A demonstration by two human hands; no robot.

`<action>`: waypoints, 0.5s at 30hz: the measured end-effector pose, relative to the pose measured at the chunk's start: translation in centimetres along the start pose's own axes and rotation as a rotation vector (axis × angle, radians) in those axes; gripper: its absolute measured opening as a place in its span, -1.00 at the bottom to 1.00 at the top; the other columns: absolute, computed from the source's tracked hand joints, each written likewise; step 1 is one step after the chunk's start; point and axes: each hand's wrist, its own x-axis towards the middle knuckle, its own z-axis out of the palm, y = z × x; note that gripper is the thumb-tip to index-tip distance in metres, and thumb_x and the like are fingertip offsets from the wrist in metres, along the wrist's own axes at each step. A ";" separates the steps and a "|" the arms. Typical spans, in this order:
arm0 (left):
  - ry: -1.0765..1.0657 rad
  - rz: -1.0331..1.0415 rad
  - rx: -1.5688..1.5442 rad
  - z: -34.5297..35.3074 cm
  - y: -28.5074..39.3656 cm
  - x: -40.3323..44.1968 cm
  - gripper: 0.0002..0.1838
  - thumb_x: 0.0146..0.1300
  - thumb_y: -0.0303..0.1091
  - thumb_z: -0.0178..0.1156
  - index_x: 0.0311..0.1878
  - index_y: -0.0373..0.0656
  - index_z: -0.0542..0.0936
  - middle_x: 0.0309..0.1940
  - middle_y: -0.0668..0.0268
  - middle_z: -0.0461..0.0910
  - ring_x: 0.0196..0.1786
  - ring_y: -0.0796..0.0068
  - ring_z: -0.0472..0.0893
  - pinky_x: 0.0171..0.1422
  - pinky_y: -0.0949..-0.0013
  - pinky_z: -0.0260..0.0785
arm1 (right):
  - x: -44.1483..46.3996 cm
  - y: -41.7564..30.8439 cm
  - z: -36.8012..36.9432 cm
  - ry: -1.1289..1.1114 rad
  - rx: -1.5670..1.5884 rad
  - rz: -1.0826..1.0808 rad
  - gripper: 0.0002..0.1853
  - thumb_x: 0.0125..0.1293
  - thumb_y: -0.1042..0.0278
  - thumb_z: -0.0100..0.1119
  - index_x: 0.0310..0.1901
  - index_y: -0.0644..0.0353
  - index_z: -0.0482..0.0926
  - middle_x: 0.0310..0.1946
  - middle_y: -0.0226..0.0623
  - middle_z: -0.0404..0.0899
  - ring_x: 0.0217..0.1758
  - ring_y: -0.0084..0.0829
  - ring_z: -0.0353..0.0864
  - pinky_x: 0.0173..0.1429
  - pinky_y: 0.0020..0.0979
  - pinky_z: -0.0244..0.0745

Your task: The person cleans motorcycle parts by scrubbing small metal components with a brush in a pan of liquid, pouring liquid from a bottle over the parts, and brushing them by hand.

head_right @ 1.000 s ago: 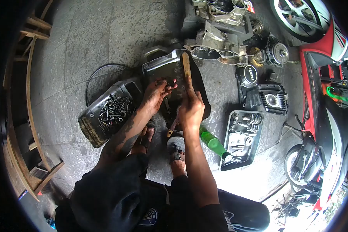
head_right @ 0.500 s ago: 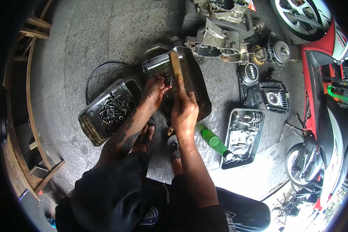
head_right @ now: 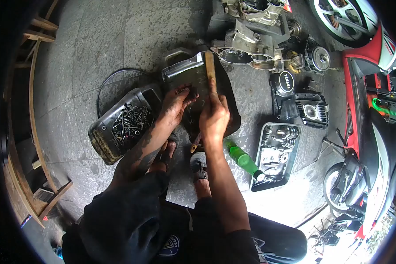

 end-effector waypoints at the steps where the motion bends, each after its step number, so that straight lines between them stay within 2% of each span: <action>1: 0.011 0.021 -0.005 0.1 0.1 0.2 -0.83 0.31 -0.44 -0.01 -0.07 -0.23 0.44 -0.25 0.29 0.55 -0.26 0.50 0.58 -0.17 0.42 0.47 | -0.4 -0.2 -0.7 -0.005 0.023 -0.007 -0.53 0.20 0.56 -0.04 0.19 0.13 0.39 -0.30 0.04 0.54 -0.38 -0.09 0.49 -0.24 -0.24 0.41; 2: 0.019 0.042 -0.011 0.2 0.1 0.5 -0.84 0.32 -0.41 0.01 -0.09 -0.20 0.47 -0.30 0.33 0.56 -0.33 0.54 0.58 -0.24 0.47 0.43 | -1.2 -0.5 -1.5 -0.112 -0.039 0.095 -0.53 0.18 0.58 -0.04 0.18 0.13 0.40 -0.25 0.03 0.55 -0.35 -0.11 0.52 -0.21 -0.24 0.42; 5: 0.012 -0.035 0.075 0.3 -0.4 0.7 -0.83 0.32 -0.41 -0.01 -0.08 -0.19 0.49 -0.32 0.35 0.58 -0.33 0.56 0.58 -0.24 0.49 0.42 | -2.9 -1.0 -0.5 -0.107 -0.050 0.055 -0.53 0.18 0.58 -0.03 0.17 0.11 0.42 -0.29 0.02 0.55 -0.33 -0.08 0.54 -0.21 -0.22 0.43; 6: 0.006 -0.039 0.076 0.3 -0.7 0.6 -0.83 0.32 -0.41 -0.01 -0.08 -0.19 0.49 -0.32 0.35 0.58 -0.33 0.56 0.58 -0.24 0.49 0.42 | -2.4 -0.6 0.1 -0.081 -0.047 0.072 -0.55 0.18 0.55 -0.02 0.15 0.11 0.44 -0.36 0.01 0.52 -0.33 -0.04 0.54 -0.22 -0.21 0.43; 9: 0.014 -0.003 0.174 0.0 -1.0 -0.2 -0.82 0.33 -0.40 -0.01 -0.07 -0.19 0.51 -0.30 0.34 0.58 -0.31 0.57 0.57 -0.25 0.49 0.42 | 0.0 0.4 1.2 -0.056 -0.060 0.118 -0.58 0.18 0.53 0.00 0.13 0.13 0.45 -0.39 0.01 0.50 -0.34 -0.01 0.53 -0.22 -0.18 0.42; 10: -0.007 0.010 0.104 0.2 -0.8 -0.5 -0.80 0.32 -0.37 0.01 -0.06 -0.18 0.50 -0.28 0.33 0.57 -0.32 0.57 0.56 -0.25 0.49 0.42 | 0.4 0.8 1.2 -0.019 -0.032 0.064 -0.60 0.20 0.51 0.00 0.11 0.14 0.46 -0.38 0.02 0.49 -0.34 0.00 0.52 -0.23 -0.17 0.42; 11: -0.026 0.025 0.031 0.2 -0.4 -0.6 -0.79 0.32 -0.34 0.02 -0.04 -0.17 0.49 -0.26 0.33 0.57 -0.33 0.56 0.56 -0.25 0.48 0.42 | 0.2 1.1 0.7 -0.023 -0.068 0.055 -0.59 0.22 0.53 -0.02 0.13 0.13 0.44 -0.28 0.03 0.53 -0.29 -0.06 0.54 -0.19 -0.22 0.43; 13: -0.045 -0.013 -0.089 0.5 0.7 -0.5 -0.78 0.32 -0.30 0.04 -0.04 -0.17 0.49 -0.27 0.33 0.56 -0.34 0.54 0.55 -0.25 0.48 0.43 | -0.3 0.4 -0.5 0.024 0.015 0.073 -0.54 0.19 0.53 -0.02 0.17 0.08 0.41 -0.34 0.01 0.53 -0.30 -0.04 0.55 -0.20 -0.20 0.46; 15: -0.070 -0.063 -0.204 0.0 0.9 0.1 -0.77 0.31 -0.27 0.05 -0.05 -0.17 0.48 -0.28 0.32 0.55 -0.34 0.52 0.55 -0.25 0.49 0.44 | -1.2 0.9 -1.0 0.058 0.075 0.071 -0.53 0.20 0.55 -0.04 0.19 0.10 0.40 -0.27 -0.02 0.55 -0.29 -0.13 0.56 -0.16 -0.25 0.46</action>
